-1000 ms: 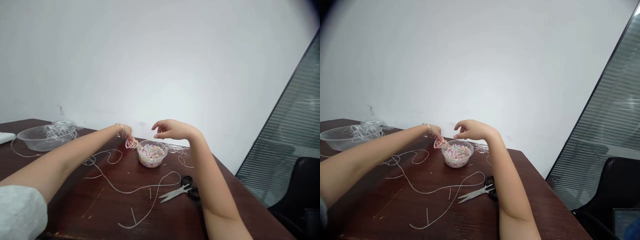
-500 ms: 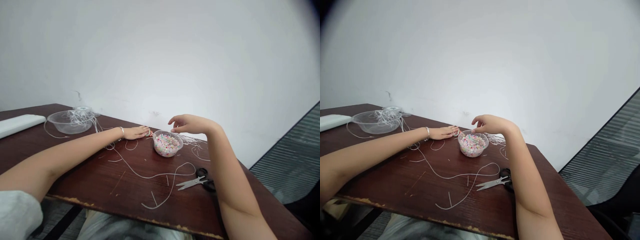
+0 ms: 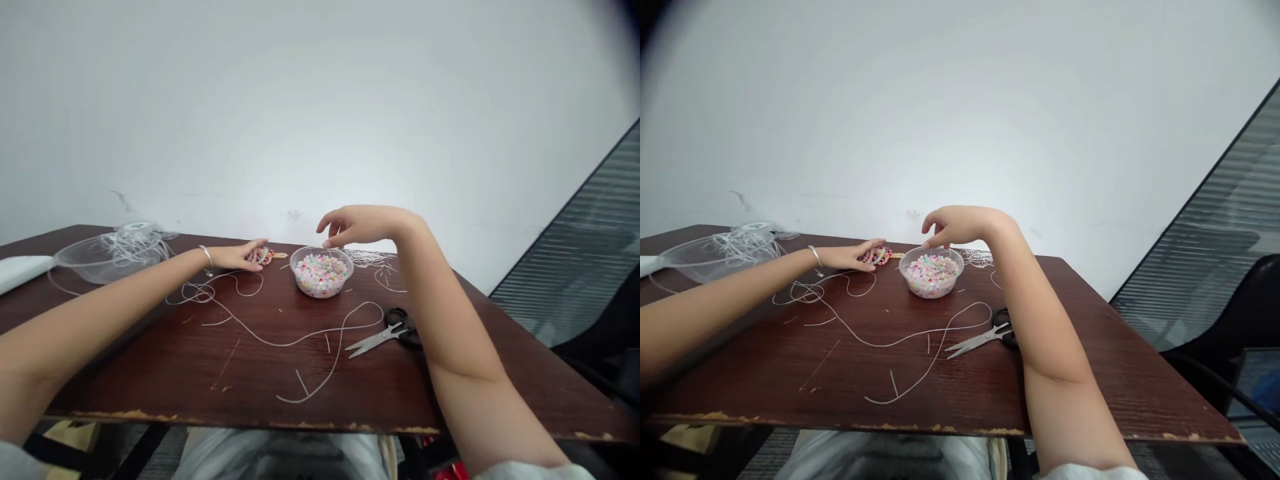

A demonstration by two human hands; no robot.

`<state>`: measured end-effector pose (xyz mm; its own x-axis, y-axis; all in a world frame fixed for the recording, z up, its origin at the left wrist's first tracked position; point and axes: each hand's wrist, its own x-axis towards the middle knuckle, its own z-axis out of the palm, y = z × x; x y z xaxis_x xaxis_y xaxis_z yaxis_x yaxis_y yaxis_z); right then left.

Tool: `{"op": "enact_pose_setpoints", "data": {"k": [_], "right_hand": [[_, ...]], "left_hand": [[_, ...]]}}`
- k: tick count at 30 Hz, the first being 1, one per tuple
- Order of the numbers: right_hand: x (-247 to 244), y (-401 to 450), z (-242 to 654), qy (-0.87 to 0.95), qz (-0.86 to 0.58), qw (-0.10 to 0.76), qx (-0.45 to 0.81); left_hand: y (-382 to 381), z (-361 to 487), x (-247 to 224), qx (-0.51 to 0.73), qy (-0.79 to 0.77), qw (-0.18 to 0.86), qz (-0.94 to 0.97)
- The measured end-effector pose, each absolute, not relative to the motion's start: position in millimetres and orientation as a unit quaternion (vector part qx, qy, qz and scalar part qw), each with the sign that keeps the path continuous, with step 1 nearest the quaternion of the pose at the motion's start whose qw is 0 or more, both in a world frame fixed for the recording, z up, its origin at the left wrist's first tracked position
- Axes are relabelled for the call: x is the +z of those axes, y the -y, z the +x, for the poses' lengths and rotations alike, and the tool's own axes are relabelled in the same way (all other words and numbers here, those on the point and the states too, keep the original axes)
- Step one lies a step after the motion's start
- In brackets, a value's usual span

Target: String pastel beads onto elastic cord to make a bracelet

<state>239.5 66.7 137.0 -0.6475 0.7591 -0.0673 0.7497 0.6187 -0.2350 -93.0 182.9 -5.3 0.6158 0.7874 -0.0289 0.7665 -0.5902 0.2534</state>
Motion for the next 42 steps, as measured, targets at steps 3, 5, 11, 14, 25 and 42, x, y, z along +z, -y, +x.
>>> {"op": "enact_pose_setpoints", "data": {"k": [3, 5, 11, 14, 25, 42], "right_hand": [[137, -66, 241, 0.899, -0.421, 0.027, 0.118], [138, -66, 241, 0.901, -0.417, 0.030, 0.120], [138, -66, 243, 0.907, -0.399, 0.034, 0.133], [138, -67, 243, 0.906, -0.399, 0.037, 0.134], [139, -66, 242, 0.904, -0.406, 0.014, 0.132], [140, -63, 244, 0.894, -0.424, 0.002, 0.142]], "left_hand": [[-180, -86, -19, 0.080, -0.426, 0.067, 0.899], [-179, -82, -24, 0.135, -0.424, 0.060, 0.893], [-195, -80, -6, 0.196, -0.477, 0.066, 0.854], [-207, -72, 15, 0.238, -0.485, 0.070, 0.838], [-225, -46, 34, 0.224, -0.487, 0.146, 0.831], [-217, -76, 23, 0.197, -0.561, 0.172, 0.785]]}}
